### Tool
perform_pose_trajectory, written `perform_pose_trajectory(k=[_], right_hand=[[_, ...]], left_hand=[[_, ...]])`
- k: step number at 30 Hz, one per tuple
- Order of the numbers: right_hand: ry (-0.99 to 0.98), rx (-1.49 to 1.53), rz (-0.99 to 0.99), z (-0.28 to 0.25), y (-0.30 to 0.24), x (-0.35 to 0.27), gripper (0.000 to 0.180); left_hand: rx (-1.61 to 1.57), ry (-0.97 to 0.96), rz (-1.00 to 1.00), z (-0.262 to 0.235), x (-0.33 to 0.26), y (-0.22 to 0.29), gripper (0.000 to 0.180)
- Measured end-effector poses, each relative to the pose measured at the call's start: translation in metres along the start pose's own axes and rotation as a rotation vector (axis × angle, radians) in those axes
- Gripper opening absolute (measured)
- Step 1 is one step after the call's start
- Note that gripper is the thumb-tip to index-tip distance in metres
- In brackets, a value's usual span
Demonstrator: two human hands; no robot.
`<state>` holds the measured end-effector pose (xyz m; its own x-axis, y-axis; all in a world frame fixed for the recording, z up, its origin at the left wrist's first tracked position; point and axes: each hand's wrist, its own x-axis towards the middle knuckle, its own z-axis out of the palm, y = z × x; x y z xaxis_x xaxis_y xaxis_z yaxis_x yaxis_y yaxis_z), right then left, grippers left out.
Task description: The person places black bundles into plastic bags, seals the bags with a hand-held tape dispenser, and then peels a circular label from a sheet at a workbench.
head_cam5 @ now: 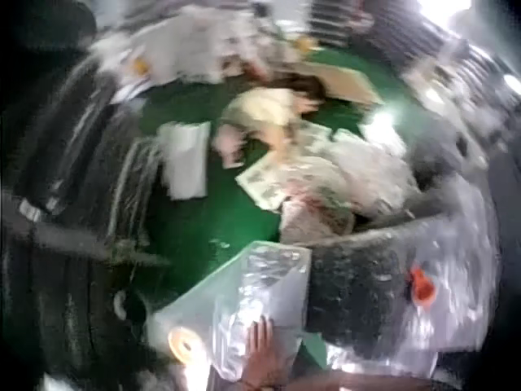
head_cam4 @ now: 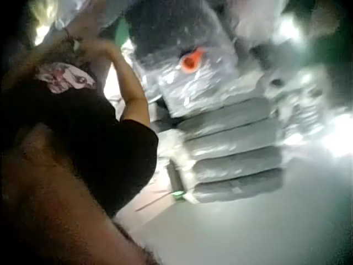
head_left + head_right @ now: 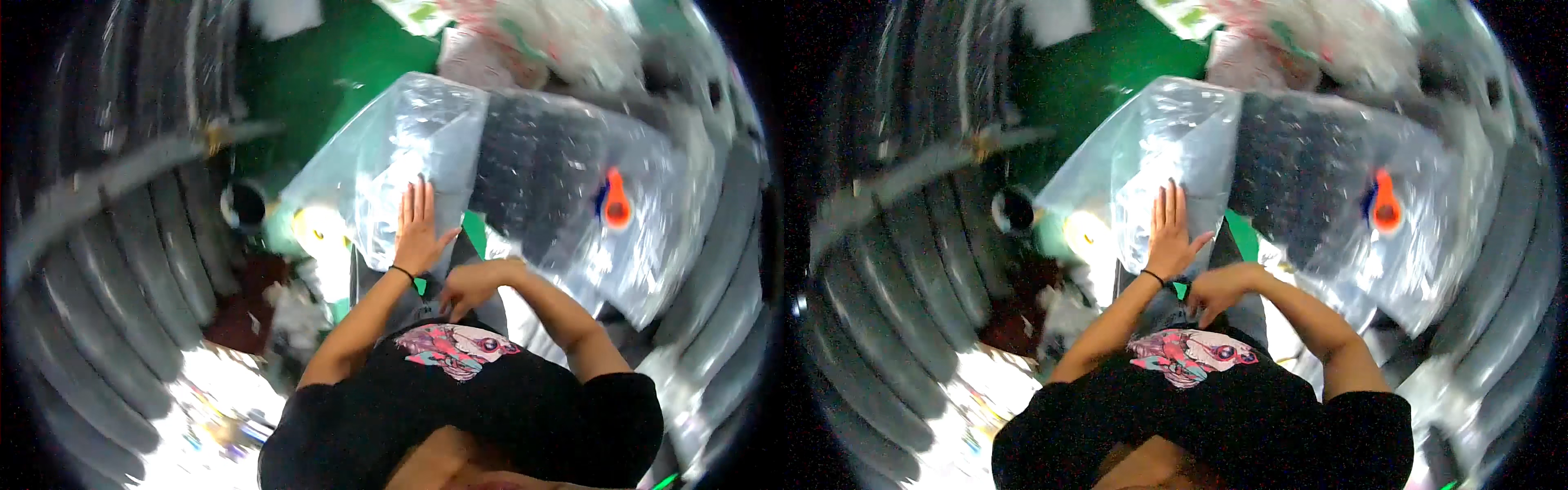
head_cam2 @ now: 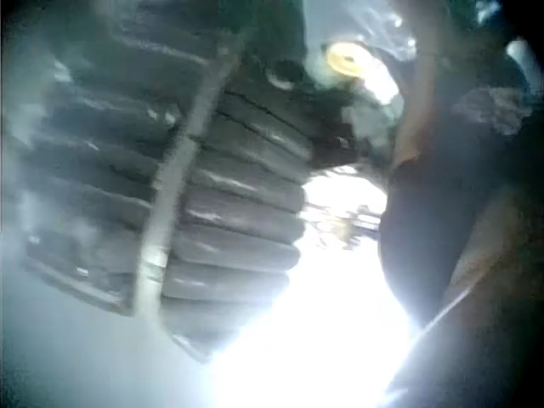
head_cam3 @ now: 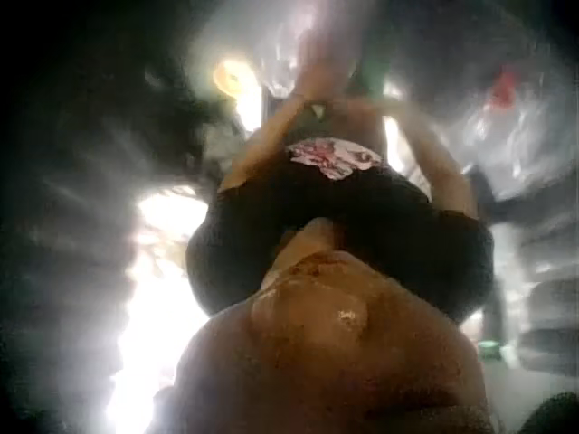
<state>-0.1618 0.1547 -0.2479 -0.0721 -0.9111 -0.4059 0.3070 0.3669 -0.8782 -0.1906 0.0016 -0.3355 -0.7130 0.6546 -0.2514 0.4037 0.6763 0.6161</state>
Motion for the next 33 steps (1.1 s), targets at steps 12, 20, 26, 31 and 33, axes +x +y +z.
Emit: perform_pose_trajectory(k=[12,20,26,31,33], right_hand=[[0.271,-0.038,-0.509,-0.283,-0.129,0.142,0.017],[0.049,-0.250,-0.085,-0.269,-0.104,0.154,0.024],[0.094,-0.434,-0.124,-0.234,-0.125,0.101,0.019],[0.358,-0.271,-0.065,-0.196,-0.042,0.041,0.017],[0.387,-0.105,-0.099,-0.178,-0.046,0.031,0.016]], left_hand=[[0.039,0.338,0.013,0.043,-0.040,-0.026,0.071],[0.046,0.485,-0.106,0.024,-0.039,-0.023,0.073],[0.066,0.463,-0.583,-0.009,0.000,-0.019,0.092],[-0.022,0.517,-0.413,-0.030,-0.007,-0.074,0.107],[-0.095,0.515,-0.396,-0.015,-0.027,-0.068,0.103]])
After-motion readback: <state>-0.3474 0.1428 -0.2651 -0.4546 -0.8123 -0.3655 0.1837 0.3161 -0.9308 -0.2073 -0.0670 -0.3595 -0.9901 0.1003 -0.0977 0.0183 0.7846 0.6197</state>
